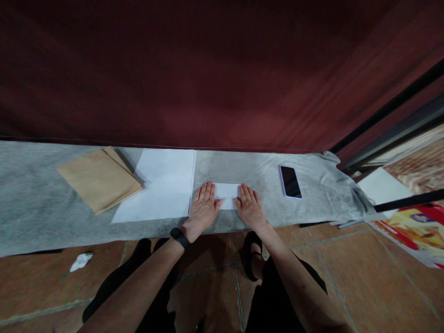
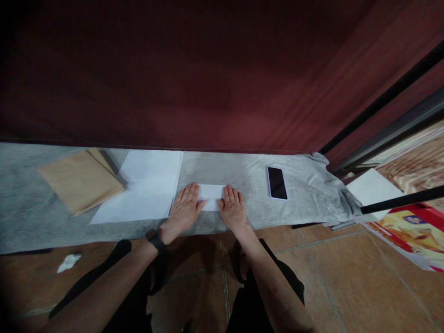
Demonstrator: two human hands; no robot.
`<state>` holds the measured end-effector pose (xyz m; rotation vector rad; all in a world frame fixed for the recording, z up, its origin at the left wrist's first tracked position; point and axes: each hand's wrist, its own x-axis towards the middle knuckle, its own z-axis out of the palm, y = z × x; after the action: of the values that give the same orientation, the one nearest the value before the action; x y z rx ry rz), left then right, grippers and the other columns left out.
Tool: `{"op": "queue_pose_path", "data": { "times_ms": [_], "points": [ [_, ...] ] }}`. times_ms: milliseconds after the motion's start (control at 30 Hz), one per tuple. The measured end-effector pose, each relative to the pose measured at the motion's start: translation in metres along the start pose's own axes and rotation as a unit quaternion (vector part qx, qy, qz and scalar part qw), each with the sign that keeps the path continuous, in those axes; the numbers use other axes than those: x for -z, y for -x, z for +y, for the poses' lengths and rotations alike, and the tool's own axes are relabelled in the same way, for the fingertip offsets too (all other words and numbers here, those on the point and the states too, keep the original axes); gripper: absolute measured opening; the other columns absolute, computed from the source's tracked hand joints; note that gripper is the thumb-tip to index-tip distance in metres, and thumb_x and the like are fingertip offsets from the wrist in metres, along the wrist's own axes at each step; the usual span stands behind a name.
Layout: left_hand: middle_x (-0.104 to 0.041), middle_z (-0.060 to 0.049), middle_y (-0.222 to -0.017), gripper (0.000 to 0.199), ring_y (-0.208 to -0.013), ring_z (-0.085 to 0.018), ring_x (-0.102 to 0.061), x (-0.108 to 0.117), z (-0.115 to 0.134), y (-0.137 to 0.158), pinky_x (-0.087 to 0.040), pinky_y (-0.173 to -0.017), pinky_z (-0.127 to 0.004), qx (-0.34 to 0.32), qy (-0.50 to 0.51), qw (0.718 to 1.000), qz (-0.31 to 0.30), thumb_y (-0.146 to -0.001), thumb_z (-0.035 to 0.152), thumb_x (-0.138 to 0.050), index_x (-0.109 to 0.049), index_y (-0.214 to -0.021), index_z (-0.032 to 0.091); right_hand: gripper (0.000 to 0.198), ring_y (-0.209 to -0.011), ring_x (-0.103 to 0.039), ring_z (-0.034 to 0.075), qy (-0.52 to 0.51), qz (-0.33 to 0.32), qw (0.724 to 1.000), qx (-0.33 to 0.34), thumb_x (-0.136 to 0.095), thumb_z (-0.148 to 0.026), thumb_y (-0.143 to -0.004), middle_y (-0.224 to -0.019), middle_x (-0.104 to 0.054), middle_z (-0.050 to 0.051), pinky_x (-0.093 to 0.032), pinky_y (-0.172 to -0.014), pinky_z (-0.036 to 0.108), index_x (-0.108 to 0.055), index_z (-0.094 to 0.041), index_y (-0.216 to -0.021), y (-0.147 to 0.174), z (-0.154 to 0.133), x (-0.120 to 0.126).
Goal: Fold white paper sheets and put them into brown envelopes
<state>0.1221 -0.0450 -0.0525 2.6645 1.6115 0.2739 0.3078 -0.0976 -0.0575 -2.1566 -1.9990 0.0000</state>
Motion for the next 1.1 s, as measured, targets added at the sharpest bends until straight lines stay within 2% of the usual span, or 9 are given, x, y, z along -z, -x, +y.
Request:
{"op": "queue_pose_path", "data": {
  "times_ms": [233, 333, 467, 600, 800, 1100],
  "points": [
    [-0.037, -0.017, -0.16, 0.061, -0.153, -0.027, -0.026, 0.004, 0.004, 0.0, -0.019, -0.126, -0.048, -0.025, 0.018, 0.999, 0.028, -0.102, 0.037, -0.028, -0.038, -0.152, 0.002, 0.057, -0.15, -0.032, 0.029, -0.002, -0.006, 1.0, -0.01, -0.028, -0.037, -0.107, -0.161, -0.035, 0.013, -0.021, -0.123, 0.048, -0.036, -0.007, -0.155, -0.005, -0.006, 0.008],
    [-0.035, -0.014, -0.161, 0.058, -0.153, -0.025, -0.025, 0.003, 0.01, 0.0, -0.018, -0.127, -0.046, -0.064, 0.035, 0.997, 0.027, -0.102, 0.032, -0.027, -0.038, -0.152, 0.005, 0.057, -0.152, -0.028, 0.027, -0.021, -0.012, 1.0, 0.019, -0.026, -0.038, -0.107, -0.164, -0.03, 0.011, -0.019, -0.124, 0.047, -0.033, -0.01, -0.156, -0.008, -0.015, 0.008],
    [-0.034, -0.013, -0.162, 0.058, -0.153, -0.024, -0.024, -0.001, 0.015, -0.001, -0.015, -0.128, -0.046, -0.091, 0.038, 0.995, 0.006, -0.1, 0.026, -0.028, -0.037, -0.153, 0.006, 0.055, -0.152, -0.028, 0.026, -0.04, -0.021, 0.997, 0.059, -0.026, -0.036, -0.107, -0.162, -0.034, 0.012, -0.021, -0.123, 0.049, -0.035, -0.013, -0.156, -0.01, -0.025, 0.001],
    [-0.033, -0.012, -0.163, 0.059, -0.154, -0.024, -0.024, -0.004, 0.013, -0.003, -0.013, -0.127, -0.049, -0.08, 0.035, 0.996, 0.0, -0.099, 0.025, -0.029, -0.033, -0.155, 0.009, 0.054, -0.151, -0.029, 0.025, -0.032, -0.021, 0.997, 0.067, -0.028, -0.034, -0.107, -0.161, -0.035, 0.014, -0.023, -0.122, 0.051, -0.034, -0.013, -0.156, -0.011, -0.027, -0.004],
    [-0.031, -0.016, -0.163, 0.061, -0.154, -0.027, -0.023, -0.004, 0.008, -0.006, -0.013, -0.127, -0.048, -0.056, 0.023, 0.998, -0.008, -0.102, 0.035, -0.027, -0.034, -0.154, 0.004, 0.056, -0.149, -0.034, 0.027, -0.029, 0.004, 0.998, 0.052, -0.026, -0.039, -0.108, -0.161, -0.035, 0.014, -0.023, -0.122, 0.05, -0.035, -0.011, -0.155, -0.01, -0.023, -0.007],
    [-0.033, -0.018, -0.162, 0.067, -0.153, -0.028, -0.026, -0.003, 0.005, -0.004, -0.017, -0.126, -0.046, -0.018, 0.013, 1.0, -0.004, -0.103, 0.046, -0.028, -0.034, -0.154, 0.003, 0.061, -0.148, -0.034, 0.029, -0.007, 0.028, 0.999, 0.031, -0.029, -0.045, -0.107, -0.161, -0.035, 0.015, -0.024, -0.121, 0.049, -0.033, -0.009, -0.156, -0.007, -0.012, -0.01]
  ]
}}
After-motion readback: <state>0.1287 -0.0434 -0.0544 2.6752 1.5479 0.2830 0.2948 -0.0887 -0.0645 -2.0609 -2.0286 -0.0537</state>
